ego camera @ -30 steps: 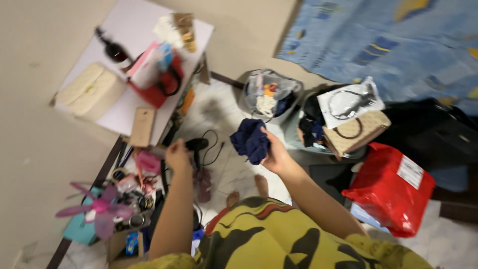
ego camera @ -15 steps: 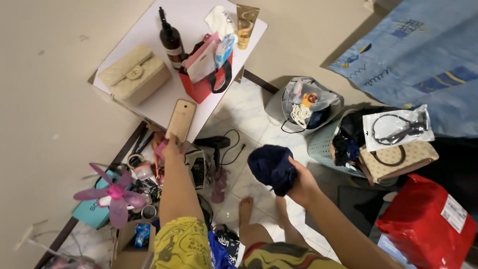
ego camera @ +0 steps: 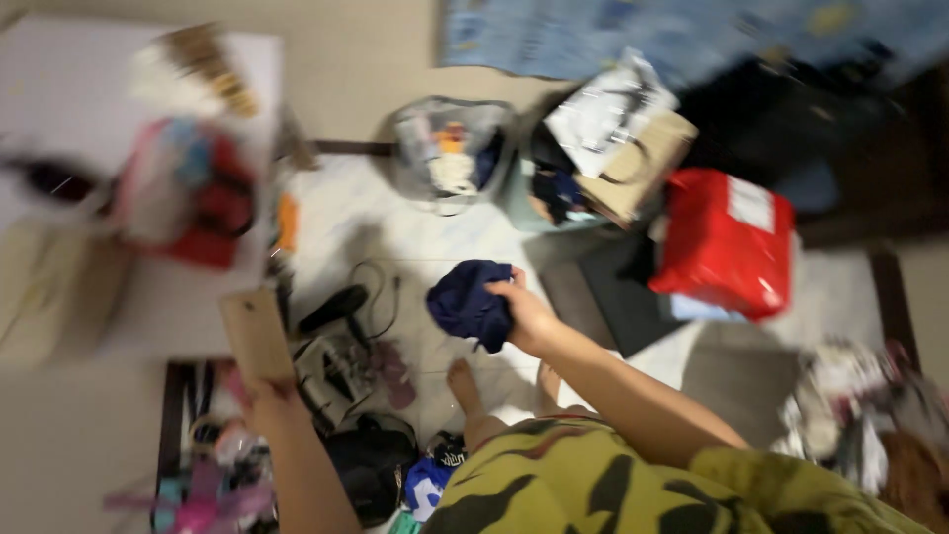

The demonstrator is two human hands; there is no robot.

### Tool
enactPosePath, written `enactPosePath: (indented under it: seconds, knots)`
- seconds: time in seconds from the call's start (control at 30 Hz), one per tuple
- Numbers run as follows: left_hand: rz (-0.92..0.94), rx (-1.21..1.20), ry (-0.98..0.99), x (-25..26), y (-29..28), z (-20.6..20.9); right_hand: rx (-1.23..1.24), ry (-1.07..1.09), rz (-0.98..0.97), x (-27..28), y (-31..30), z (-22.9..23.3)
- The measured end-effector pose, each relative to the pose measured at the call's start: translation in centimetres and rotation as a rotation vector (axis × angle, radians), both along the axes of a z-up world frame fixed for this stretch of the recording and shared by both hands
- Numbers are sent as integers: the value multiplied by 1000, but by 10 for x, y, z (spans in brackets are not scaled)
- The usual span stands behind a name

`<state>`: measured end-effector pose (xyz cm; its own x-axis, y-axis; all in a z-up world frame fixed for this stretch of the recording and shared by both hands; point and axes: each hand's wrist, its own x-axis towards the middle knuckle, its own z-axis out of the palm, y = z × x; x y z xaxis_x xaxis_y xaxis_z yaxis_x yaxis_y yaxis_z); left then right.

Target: The person picks up and sorts various personal items including a hair dryer, a hair straightener, and bags, placing some into a white bin and arranging others on floor and shelves.

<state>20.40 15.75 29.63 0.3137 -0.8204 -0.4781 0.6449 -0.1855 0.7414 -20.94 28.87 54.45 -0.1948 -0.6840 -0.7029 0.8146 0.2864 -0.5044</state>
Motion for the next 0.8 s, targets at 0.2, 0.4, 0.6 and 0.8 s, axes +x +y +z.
enactPosePath:
  seconds: [0.2,0.4,0.6,0.8]
  knots:
    - [-590,69,24,-161,78,20,-68,103,-121,-55,57,8]
    - [-1072,181,-29,-329,130,130,-91,116,-352,-114,158,24]
    - [-1455,114,-203,-441,187,205,-41,327,-602,-163,260,28]
    - [-1655,145,-192,-521,277,228,33,344,-861,-211,361,13]
